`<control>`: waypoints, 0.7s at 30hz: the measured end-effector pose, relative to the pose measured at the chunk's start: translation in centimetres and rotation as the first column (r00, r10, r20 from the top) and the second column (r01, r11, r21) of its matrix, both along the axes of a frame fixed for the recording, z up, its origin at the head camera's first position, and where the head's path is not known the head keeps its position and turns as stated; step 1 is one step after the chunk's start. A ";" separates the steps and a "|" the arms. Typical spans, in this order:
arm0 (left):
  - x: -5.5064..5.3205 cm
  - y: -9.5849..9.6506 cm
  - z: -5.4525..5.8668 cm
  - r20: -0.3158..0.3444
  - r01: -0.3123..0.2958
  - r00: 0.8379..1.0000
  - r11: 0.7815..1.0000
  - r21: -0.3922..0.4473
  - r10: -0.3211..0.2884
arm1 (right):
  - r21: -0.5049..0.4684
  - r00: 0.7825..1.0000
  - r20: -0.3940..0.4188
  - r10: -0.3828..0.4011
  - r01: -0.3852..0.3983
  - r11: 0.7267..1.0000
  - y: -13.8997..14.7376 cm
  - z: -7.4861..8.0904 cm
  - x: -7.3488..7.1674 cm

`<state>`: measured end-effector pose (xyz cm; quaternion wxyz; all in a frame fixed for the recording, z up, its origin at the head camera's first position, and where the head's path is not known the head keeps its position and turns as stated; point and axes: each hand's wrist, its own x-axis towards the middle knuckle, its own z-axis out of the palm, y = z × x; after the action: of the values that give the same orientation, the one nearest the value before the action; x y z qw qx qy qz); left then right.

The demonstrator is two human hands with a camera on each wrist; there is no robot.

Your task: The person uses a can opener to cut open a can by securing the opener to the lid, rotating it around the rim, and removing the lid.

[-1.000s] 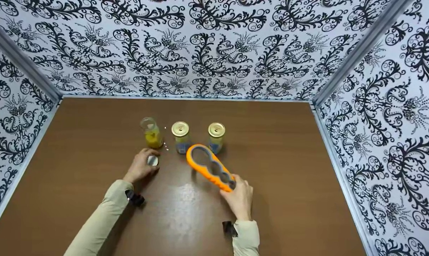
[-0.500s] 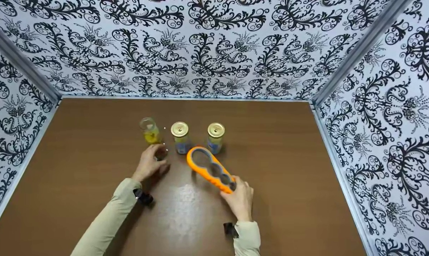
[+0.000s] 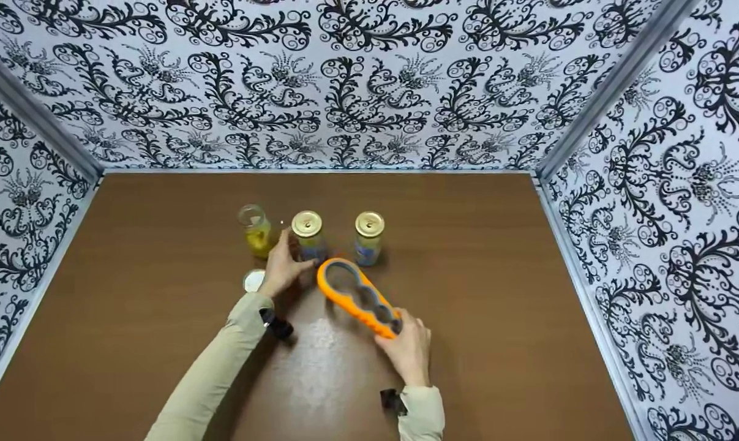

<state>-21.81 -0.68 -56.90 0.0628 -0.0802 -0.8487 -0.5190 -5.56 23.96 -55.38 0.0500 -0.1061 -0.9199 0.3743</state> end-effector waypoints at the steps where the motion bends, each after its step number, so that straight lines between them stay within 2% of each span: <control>1: -0.2 0.1 -0.1 0.001 -0.014 1.000 1.000 0.004 0.014 | -0.003 1.000 0.004 -0.002 0.002 1.000 0.0 0.0 0.0; 3: -0.6 0.2 -0.4 -0.006 -0.029 1.000 1.000 0.011 0.029 | -0.002 1.000 0.007 -0.004 0.004 1.000 0.0 -0.1 0.1; 6: -1.0 0.1 -0.9 0.007 -0.020 1.000 1.000 0.019 0.020 | 0.006 1.000 0.008 -0.010 0.010 1.000 0.0 -0.2 0.2; 13: -1.6 -0.1 -1.4 0.121 0.047 0.991 0.994 0.100 -0.060 | -0.026 1.000 -0.006 -0.005 0.005 1.000 0.2 -0.3 0.6; 16: -1.7 -0.1 -1.4 0.117 0.077 0.989 0.990 0.122 -0.091 | -0.036 1.000 -0.009 0.000 0.000 0.999 0.1 -0.5 0.7; 21: -1.8 0.2 -1.5 0.094 0.097 0.990 0.987 0.126 -0.109 | -0.018 1.000 -0.001 0.019 -0.019 1.000 -0.2 -0.5 1.0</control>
<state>-23.65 -0.52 -58.37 -0.0025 -0.0938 -0.8124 -0.5756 -4.59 23.75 -55.91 0.0457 -0.0978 -0.9174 0.3831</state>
